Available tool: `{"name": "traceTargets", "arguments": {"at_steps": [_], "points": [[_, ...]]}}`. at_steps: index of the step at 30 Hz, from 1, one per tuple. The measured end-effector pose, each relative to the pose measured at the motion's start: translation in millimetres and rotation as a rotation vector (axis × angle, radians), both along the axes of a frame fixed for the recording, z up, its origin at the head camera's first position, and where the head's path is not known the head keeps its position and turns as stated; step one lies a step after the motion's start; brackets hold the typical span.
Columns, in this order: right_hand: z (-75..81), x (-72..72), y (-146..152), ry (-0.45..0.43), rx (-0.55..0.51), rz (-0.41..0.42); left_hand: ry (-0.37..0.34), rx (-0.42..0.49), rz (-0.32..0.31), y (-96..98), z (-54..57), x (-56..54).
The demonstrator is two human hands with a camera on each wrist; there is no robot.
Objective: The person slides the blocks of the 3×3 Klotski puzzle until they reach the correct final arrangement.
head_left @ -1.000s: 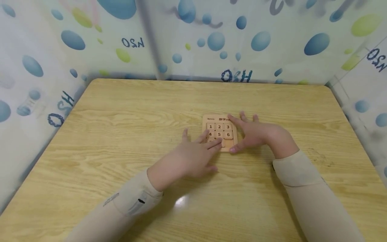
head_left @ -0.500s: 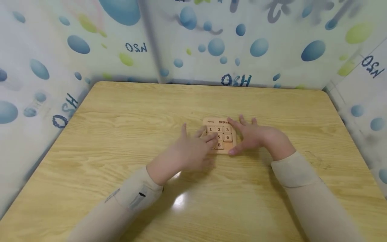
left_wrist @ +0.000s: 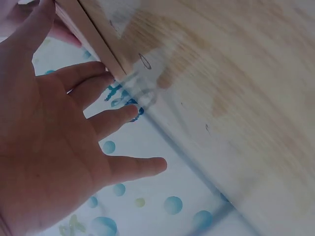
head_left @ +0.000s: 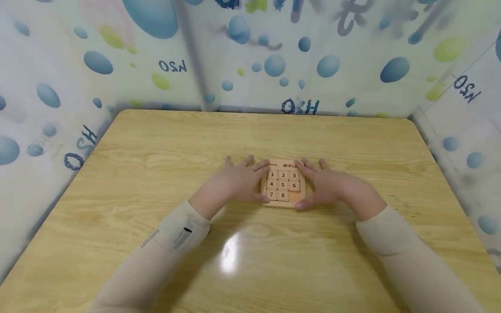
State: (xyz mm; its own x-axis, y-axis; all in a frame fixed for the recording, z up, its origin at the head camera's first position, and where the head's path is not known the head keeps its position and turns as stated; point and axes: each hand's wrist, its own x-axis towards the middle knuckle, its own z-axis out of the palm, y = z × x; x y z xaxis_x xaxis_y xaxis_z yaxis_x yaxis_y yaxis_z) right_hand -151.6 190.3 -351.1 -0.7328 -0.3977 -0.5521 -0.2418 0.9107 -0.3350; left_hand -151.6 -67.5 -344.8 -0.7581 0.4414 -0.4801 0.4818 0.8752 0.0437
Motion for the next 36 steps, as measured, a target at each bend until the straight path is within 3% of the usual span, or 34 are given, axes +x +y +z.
{"name": "traceTargets", "arguments": {"at_steps": [7, 13, 18, 27, 36], "points": [[-4.8, 5.2, 3.9, 0.084, 0.037, 0.023, -0.003, 0.034, 0.013, 0.5, -2.2, 4.6], [-5.7, 8.3, 2.8, 0.073, 0.021, 0.020, -0.078, 0.114, 0.073, -1.9, -3.6, 5.3], [-3.0, 9.7, 4.6, 0.050, -0.012, 0.010, -0.119, 0.145, 0.073, -3.5, -2.5, 4.7], [1.8, 4.1, 3.9, 0.048, -0.024, -0.003, -0.096, 0.122, 0.076, -3.9, 0.1, 2.3], [-2.3, 7.6, 3.8, 0.023, -0.029, -0.013, -0.099, 0.100, 0.073, -1.1, -7.0, 4.9]]}}
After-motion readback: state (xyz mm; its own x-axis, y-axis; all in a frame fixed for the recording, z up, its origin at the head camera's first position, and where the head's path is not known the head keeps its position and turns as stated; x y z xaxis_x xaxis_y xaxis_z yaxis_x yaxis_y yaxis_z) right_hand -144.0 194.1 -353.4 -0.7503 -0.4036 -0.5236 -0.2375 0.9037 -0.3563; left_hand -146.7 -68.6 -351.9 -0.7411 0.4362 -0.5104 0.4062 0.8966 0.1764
